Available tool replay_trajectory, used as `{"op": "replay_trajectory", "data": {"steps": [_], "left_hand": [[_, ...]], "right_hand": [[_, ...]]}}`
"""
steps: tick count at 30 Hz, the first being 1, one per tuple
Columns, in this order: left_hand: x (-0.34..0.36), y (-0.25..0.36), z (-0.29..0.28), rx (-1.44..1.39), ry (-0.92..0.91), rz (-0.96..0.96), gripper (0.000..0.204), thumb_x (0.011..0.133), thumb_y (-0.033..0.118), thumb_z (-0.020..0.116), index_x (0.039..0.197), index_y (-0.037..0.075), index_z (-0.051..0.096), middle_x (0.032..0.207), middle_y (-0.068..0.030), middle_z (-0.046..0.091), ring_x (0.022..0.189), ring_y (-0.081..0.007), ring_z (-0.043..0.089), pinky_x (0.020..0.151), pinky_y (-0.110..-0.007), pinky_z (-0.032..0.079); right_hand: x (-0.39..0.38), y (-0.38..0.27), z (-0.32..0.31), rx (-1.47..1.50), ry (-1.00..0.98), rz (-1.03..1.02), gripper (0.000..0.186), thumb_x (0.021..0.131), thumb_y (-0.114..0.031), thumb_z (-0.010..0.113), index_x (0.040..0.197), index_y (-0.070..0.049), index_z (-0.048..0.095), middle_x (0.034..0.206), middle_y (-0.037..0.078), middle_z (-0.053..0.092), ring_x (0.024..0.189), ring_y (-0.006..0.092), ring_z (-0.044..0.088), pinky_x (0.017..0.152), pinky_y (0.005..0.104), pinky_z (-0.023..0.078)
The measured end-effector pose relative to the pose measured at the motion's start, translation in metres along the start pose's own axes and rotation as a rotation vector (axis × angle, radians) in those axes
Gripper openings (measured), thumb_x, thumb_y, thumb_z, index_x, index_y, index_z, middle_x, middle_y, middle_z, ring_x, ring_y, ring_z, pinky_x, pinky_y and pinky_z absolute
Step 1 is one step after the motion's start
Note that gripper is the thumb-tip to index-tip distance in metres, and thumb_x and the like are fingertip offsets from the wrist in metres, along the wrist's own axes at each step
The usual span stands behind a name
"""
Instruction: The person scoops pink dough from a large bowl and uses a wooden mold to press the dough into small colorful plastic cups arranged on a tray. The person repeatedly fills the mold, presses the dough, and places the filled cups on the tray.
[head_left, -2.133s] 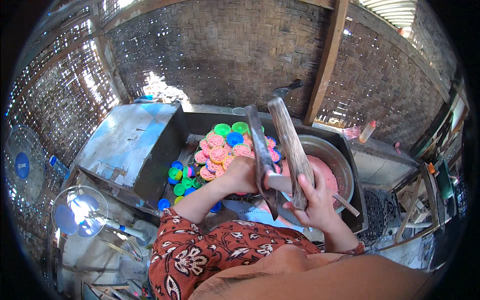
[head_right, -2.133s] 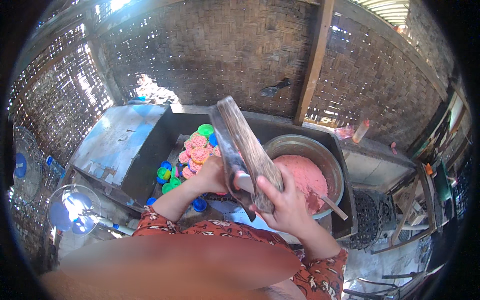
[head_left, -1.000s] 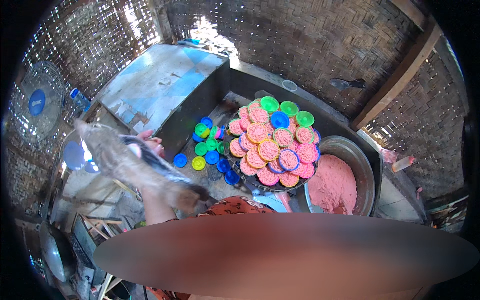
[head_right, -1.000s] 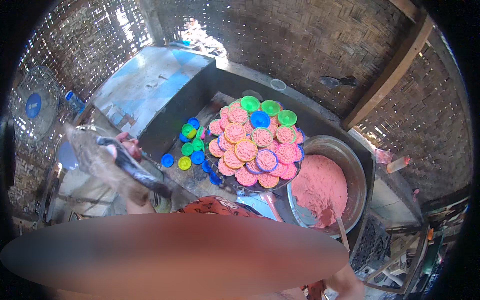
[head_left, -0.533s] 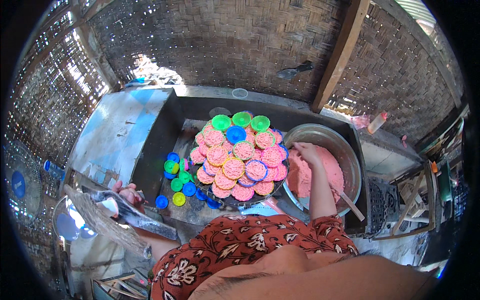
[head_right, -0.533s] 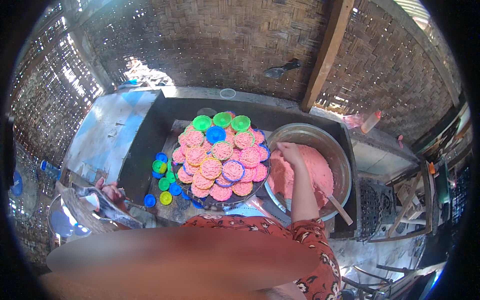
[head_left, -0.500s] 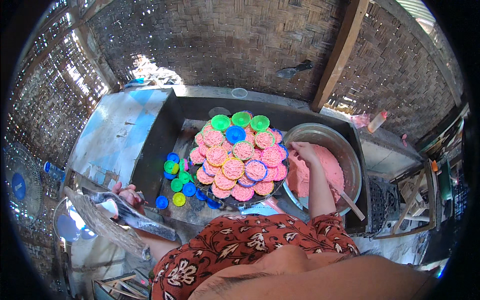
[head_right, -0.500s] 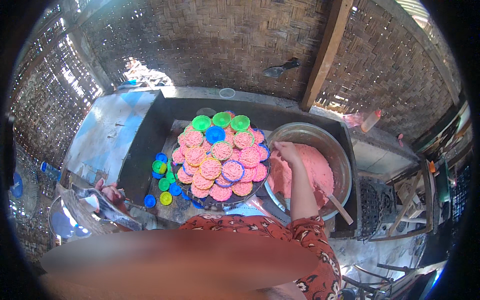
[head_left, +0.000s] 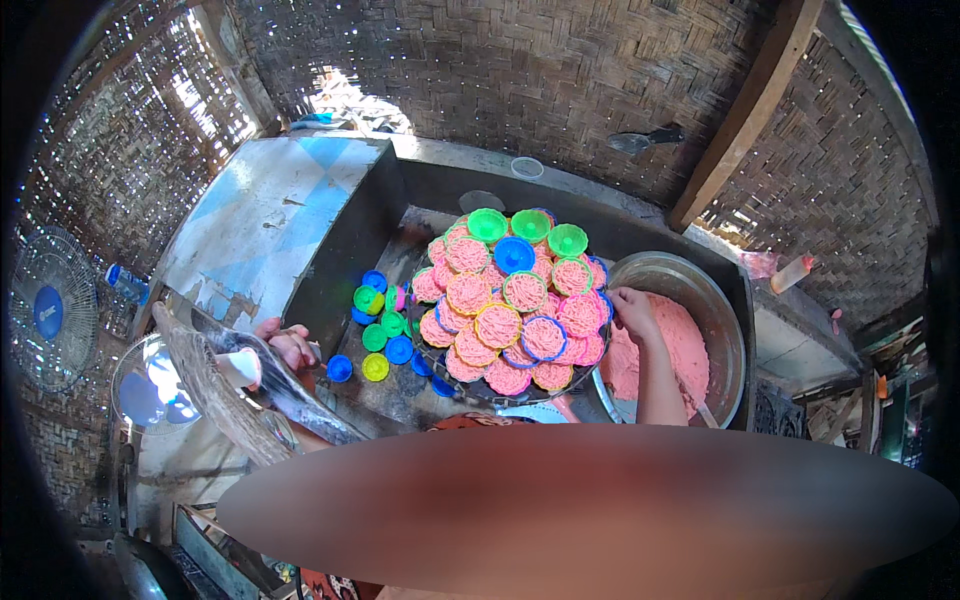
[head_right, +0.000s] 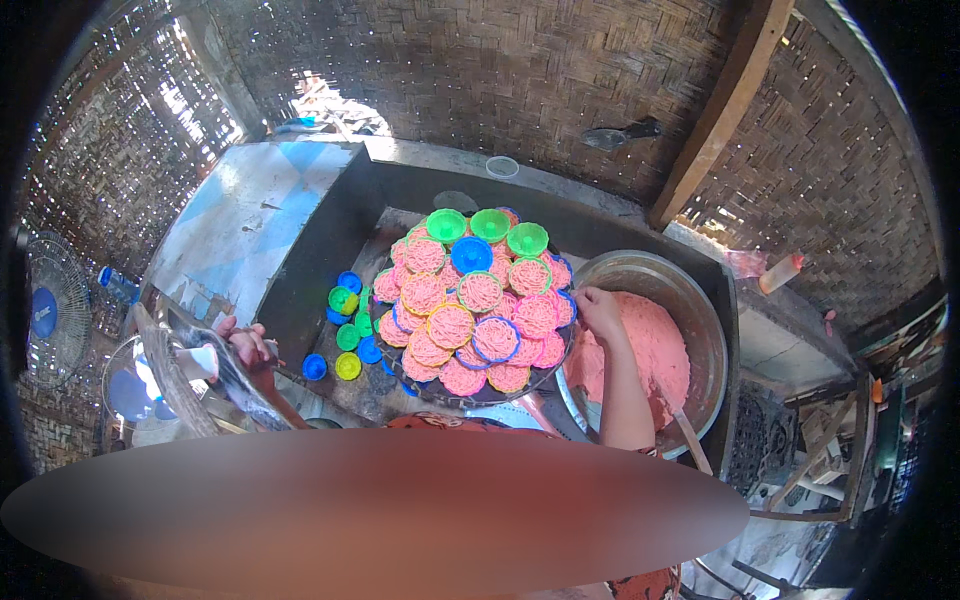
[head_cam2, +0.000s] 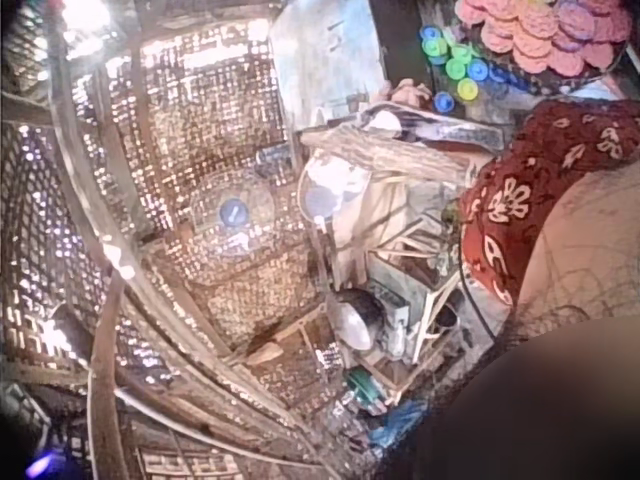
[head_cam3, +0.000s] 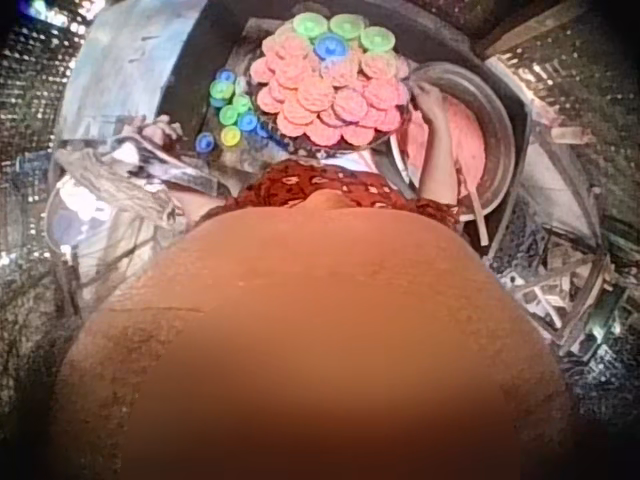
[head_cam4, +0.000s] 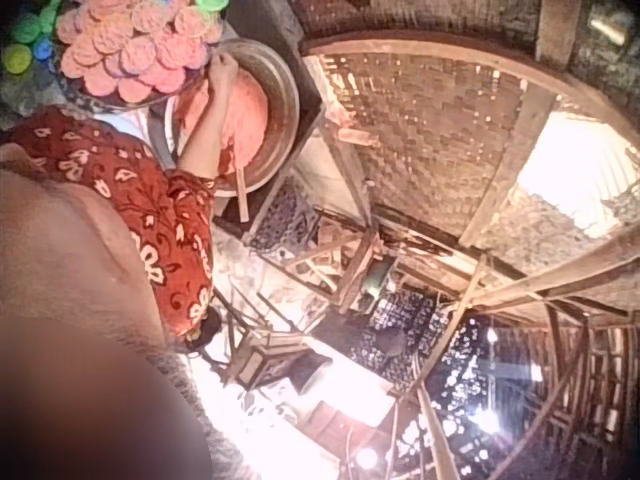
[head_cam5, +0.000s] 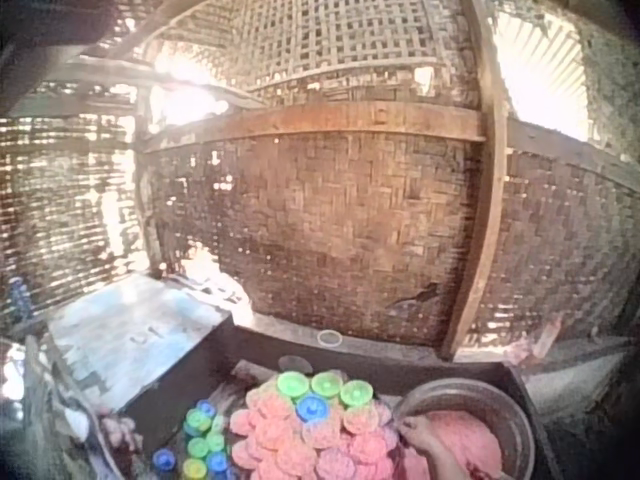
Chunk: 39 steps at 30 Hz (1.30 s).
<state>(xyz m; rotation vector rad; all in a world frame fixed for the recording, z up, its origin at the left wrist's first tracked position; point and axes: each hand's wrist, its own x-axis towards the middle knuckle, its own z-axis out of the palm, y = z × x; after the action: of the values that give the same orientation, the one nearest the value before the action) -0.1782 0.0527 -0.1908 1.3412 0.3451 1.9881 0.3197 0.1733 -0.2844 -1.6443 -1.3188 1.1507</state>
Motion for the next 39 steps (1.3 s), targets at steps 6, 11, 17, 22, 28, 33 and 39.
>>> {"op": "replay_trajectory", "data": {"steps": [6, 11, 17, 22, 28, 33, 39], "left_hand": [[-0.006, -0.001, 0.003, -0.035, -0.039, -0.018, 0.076, 0.075, 0.051, 0.055, 0.119, -0.010, 0.039, 0.055, -0.0032, 0.046, 0.050, -0.0213, 0.048, 0.077, -0.039, 0.043], [-0.011, -0.002, 0.005, -0.022, -0.042, -0.038, 0.075, 0.076, 0.050, 0.053, 0.119, -0.010, 0.040, 0.055, -0.0030, 0.046, 0.050, -0.0212, 0.047, 0.077, -0.038, 0.043], [-0.008, -0.004, 0.012, -0.092, -0.099, -0.058, 0.073, 0.076, 0.048, 0.055, 0.118, -0.010, 0.040, 0.058, -0.0057, 0.051, 0.054, -0.0216, 0.051, 0.077, -0.037, 0.040], [-0.005, -0.005, 0.016, -0.062, -0.103, -0.056, 0.076, 0.074, 0.050, 0.057, 0.118, -0.010, 0.041, 0.053, -0.0042, 0.049, 0.047, -0.0205, 0.048, 0.076, -0.038, 0.041], [-0.005, 0.006, 0.022, -0.073, -0.148, -0.062, 0.073, 0.076, 0.052, 0.051, 0.118, -0.008, 0.043, 0.052, -0.0007, 0.042, 0.048, -0.0172, 0.042, 0.075, -0.035, 0.037], [-0.002, 0.005, 0.013, -0.162, -0.210, -0.026, 0.075, 0.074, 0.046, 0.059, 0.122, -0.008, 0.038, 0.059, -0.0086, 0.051, 0.060, -0.0267, 0.052, 0.074, -0.040, 0.042], [-0.005, 0.011, 0.013, -0.238, -0.213, -0.106, 0.074, 0.074, 0.042, 0.060, 0.123, -0.008, 0.036, 0.063, -0.0111, 0.053, 0.063, -0.0272, 0.052, 0.070, -0.039, 0.044]], "right_hand": [[-0.031, 0.018, 0.008, 0.088, 0.095, 0.056, 0.021, 0.087, -0.020, 0.050, 0.077, -0.002, 0.056, 0.056, 0.002, 0.050, 0.043, 0.0092, 0.044, 0.038, 0.0245, 0.035], [-0.074, 0.026, 0.034, 0.355, 0.070, 0.192, 0.023, 0.089, -0.023, 0.047, 0.086, -0.001, 0.051, 0.062, 0.006, 0.054, 0.046, 0.0121, 0.049, 0.042, 0.0254, 0.041], [-0.148, -0.012, 0.070, 0.701, -0.130, 0.418, 0.023, 0.093, -0.023, 0.038, 0.100, -0.002, 0.037, 0.080, 0.015, 0.057, 0.066, 0.0233, 0.062, 0.058, 0.0326, 0.054], [-0.163, 0.002, 0.060, 0.627, -0.555, 0.504, 0.025, 0.092, -0.024, 0.041, 0.102, -0.001, 0.039, 0.088, 0.015, 0.058, 0.078, 0.0246, 0.062, 0.067, 0.0305, 0.053], [-0.115, 0.020, 0.006, 0.406, -0.127, 0.274, 0.023, 0.090, -0.024, 0.046, 0.096, -0.002, 0.051, 0.083, 0.007, 0.058, 0.059, 0.0112, 0.056, 0.052, 0.0243, 0.049], [-0.079, -0.001, -0.001, 0.387, -0.093, 0.241, 0.022, 0.088, -0.024, 0.050, 0.093, -0.004, 0.055, 0.074, 0.001, 0.056, 0.054, 0.0080, 0.049, 0.046, 0.0210, 0.040], [-0.066, 0.020, 0.004, 0.312, -0.114, 0.176, 0.018, 0.086, -0.023, 0.054, 0.088, -0.005, 0.053, 0.069, 0.000, 0.055, 0.053, 0.0067, 0.048, 0.044, 0.0203, 0.037]]}}
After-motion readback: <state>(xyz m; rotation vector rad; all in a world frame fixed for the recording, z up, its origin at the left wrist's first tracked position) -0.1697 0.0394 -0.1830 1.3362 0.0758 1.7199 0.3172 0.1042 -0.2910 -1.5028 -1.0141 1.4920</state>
